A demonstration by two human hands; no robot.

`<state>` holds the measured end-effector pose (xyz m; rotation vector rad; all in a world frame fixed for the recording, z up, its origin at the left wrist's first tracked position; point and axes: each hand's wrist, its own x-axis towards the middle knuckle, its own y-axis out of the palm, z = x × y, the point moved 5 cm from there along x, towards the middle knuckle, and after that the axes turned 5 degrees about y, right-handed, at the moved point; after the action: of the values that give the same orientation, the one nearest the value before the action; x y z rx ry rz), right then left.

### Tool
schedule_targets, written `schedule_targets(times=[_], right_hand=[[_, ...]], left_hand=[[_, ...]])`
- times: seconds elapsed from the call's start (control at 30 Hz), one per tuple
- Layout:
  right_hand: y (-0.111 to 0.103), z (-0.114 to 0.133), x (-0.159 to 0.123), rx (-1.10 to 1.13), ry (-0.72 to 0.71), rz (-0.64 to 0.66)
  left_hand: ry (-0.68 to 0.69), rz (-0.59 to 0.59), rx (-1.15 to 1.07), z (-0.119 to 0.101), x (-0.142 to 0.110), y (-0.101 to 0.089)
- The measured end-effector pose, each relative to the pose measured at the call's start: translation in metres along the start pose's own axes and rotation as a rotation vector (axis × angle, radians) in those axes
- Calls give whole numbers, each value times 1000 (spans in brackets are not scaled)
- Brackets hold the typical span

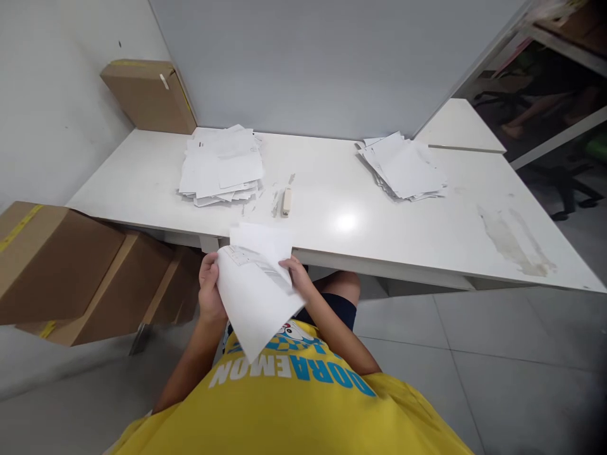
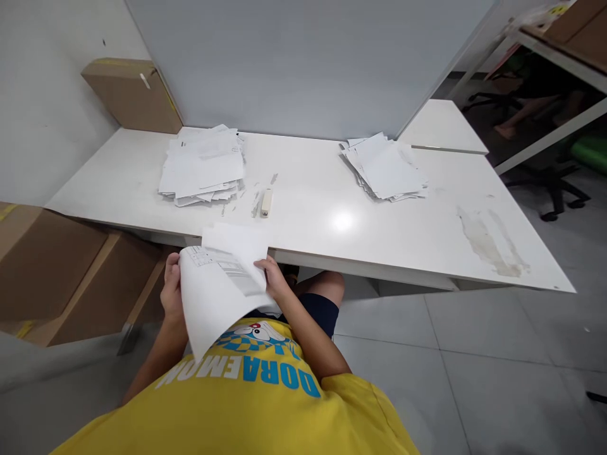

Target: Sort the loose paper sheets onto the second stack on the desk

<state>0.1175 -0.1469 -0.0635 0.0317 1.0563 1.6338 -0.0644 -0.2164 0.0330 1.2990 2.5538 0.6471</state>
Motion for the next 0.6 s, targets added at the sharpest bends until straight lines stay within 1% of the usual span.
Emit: schedule_targets(times=[0.07, 0.17, 0.27, 0.33, 0.4, 0.5, 0.6], right_hand=[[-1, 2, 1, 42, -10, -20], [-6, 5, 1, 88, -11, -41], [-6, 9, -2, 168, 22, -4], [-4, 13, -6, 221, 60, 25], [-4, 18, -12, 238, 81, 27], [-3, 25, -21, 231, 49, 13], [1, 30, -30, 221, 10, 31]], left_hand=[[17, -43, 7, -4, 1, -1], [50, -25, 90, -8, 5, -8], [93, -13, 205, -8, 4, -20], [106, -45, 235, -6, 1, -27], [99, -109, 216, -1, -5, -31], [53, -187, 162, 11, -16, -30], [0, -171, 136, 22, -27, -22]])
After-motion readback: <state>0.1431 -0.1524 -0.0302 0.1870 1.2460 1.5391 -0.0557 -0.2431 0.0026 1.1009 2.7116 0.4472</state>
